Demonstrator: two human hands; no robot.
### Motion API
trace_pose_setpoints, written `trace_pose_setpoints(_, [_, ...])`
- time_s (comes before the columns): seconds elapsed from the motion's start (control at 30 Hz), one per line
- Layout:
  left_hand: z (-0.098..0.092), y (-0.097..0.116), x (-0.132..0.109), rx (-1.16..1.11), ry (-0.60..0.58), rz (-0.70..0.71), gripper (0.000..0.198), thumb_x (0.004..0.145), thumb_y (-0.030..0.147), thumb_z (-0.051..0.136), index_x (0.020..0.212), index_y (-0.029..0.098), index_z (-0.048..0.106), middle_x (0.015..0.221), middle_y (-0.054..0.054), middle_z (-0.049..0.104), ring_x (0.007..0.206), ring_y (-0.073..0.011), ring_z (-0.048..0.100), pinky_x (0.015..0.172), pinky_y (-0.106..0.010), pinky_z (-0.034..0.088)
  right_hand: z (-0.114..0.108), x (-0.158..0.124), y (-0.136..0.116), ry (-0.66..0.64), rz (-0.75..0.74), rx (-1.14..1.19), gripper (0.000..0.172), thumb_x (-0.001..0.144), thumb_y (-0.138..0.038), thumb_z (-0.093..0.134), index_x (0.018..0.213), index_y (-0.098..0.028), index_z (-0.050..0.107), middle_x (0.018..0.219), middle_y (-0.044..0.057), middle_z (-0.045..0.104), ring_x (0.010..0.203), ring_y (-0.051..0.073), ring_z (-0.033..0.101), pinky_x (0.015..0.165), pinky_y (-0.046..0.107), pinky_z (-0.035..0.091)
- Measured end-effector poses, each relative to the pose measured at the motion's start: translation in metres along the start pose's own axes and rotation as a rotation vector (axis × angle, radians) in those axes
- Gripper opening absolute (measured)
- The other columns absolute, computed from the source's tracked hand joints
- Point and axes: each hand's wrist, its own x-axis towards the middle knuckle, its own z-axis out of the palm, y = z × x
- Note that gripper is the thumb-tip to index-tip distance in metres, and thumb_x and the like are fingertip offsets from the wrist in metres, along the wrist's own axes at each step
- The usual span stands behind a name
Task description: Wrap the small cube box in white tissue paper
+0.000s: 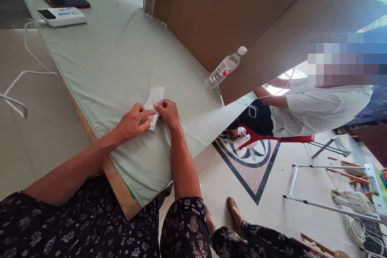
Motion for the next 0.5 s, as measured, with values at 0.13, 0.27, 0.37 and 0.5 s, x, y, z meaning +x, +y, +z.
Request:
trace_pose_setpoints(0.13, [-0.002,-0.004,0.006,-0.109,-0.037,-0.073,0.048,0.082,0.025,0.063,0.129,0.024,0.074,0.102,-0.005,0.056,0.084,-0.0177,0.061,0.091,-0.034,0.056,0.004,-0.002,0.007,0.155,-0.136,-0.136,0.021,0.074,-0.038,0.065,0.068,-0.023,0.053,0.065,-0.006,0.048,0.066,0.012,0.042,0.063,0.027,0.037])
trace_pose_setpoints(0.27, [-0.002,-0.006,0.008,-0.161,-0.022,-0.1,0.048,0.08,0.026,0.063,0.126,0.023,0.076,0.099,-0.004,0.055,0.082,-0.017,0.059,0.093,-0.035,0.055,0.007,-0.006,0.006,0.105,-0.181,-0.007,0.019,0.076,-0.042,0.061,0.077,-0.024,0.055,0.073,-0.004,0.053,0.073,0.014,0.047,0.069,0.028,0.042])
trace_pose_setpoints(0.37, [-0.001,-0.007,0.006,-0.178,-0.013,-0.089,0.047,0.08,0.025,0.063,0.125,0.021,0.075,0.1,-0.004,0.055,0.083,-0.0172,0.059,0.092,-0.036,0.055,0.009,-0.012,0.002,0.03,-0.181,0.164,0.025,0.077,-0.046,0.064,0.089,-0.024,0.06,0.082,-0.002,0.06,0.078,0.015,0.054,0.075,0.029,0.047])
trace_pose_setpoints(0.5, [0.003,-0.009,0.003,-0.203,0.078,-0.063,0.058,0.08,0.026,0.065,0.138,0.02,0.063,0.102,-0.004,0.059,0.087,-0.0182,0.059,0.091,-0.037,0.055,0.011,-0.023,-0.005,0.004,-0.191,0.222,0.031,0.078,-0.048,0.069,0.095,-0.023,0.063,0.09,0.001,0.066,0.086,0.017,0.061,0.084,0.031,0.051])
